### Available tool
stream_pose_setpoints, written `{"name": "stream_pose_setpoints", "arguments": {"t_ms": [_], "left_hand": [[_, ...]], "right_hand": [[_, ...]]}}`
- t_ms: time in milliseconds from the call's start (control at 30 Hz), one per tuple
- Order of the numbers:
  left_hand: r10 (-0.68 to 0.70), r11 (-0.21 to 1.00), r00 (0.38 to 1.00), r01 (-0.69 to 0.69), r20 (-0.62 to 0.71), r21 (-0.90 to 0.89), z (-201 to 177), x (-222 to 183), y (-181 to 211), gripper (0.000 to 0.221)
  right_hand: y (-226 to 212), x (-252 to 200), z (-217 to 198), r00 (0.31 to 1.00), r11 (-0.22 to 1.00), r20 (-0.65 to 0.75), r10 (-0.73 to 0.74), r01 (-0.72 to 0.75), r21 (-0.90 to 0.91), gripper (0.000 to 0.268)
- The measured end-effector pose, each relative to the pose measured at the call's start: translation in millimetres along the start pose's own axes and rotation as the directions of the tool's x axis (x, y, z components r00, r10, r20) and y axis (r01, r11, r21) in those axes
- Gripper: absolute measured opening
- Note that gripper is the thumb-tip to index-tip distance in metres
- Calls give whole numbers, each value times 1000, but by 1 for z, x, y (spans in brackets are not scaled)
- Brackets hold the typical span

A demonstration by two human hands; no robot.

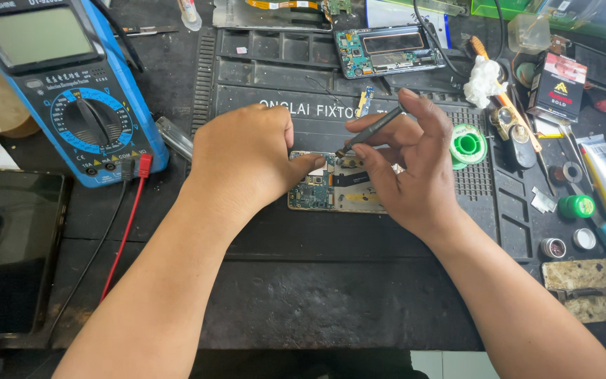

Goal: The person places a small circuit board into a smartphone chassis and uses a precision screwdriver to tighten screws on the board. The person repeatedly adjusts the board's position and secures it within the chassis.

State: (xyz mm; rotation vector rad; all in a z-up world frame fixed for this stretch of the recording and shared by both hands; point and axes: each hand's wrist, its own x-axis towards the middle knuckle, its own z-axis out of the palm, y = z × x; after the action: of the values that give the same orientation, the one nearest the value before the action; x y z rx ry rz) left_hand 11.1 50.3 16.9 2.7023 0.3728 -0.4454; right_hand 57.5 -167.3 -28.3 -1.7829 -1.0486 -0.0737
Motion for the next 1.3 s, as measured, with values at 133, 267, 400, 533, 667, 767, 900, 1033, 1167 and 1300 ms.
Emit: {"name": "stream_pose_setpoints", "arguments": {"t_ms": [133, 267, 400, 533, 667, 767, 900, 1033, 1167, 1300], "left_hand": [[-13, 1000, 1000, 13, 18, -2, -1, 0, 0, 49], [9, 1000, 1000, -9, -19, -11, 4, 3, -3, 51], [6, 1000, 1000, -6, -8, -11, 2, 2, -2, 51], [38, 999, 999, -39, -37, -24, 13, 7, -10, 53], [114, 993, 987, -115, -112, -1, 10, 5, -9, 53], [56, 998, 998, -56, -29, 21, 5, 3, -6, 55], [49, 999, 999, -49, -1, -7, 3, 3, -6, 53], [71, 997, 996, -72, -58, -14, 18, 12, -14, 53], [142, 989, 978, -145, -154, -7, 23, 12, -18, 53], [239, 963, 940, -261, -244, -61, 34, 17, -27, 53]], "right_hand": [[2, 0, 1, 1000, 1000, 6, -4, 4, 0, 65], [1, 0, 2, 1000, 1000, 3, -4, 4, -17, 66], [4, 1, 2, 999, 997, 5, -33, 33, -65, 67], [-1, 2, 1, 997, 993, 21, -68, 70, -91, 63], [-42, 23, -12, 999, 941, 38, -22, 33, -337, 28], [-69, 56, -22, 951, 803, 176, 256, -107, -587, 26], [-68, 87, -22, 796, 413, 354, 491, 145, -899, 52], [-101, 118, -9, 478, 326, 291, 829, 11, -945, 52], [-94, 118, -3, 487, 347, 379, 787, 159, -924, 37], [-99, 123, -1, 454, 378, 340, 824, 6, -926, 31]]}}
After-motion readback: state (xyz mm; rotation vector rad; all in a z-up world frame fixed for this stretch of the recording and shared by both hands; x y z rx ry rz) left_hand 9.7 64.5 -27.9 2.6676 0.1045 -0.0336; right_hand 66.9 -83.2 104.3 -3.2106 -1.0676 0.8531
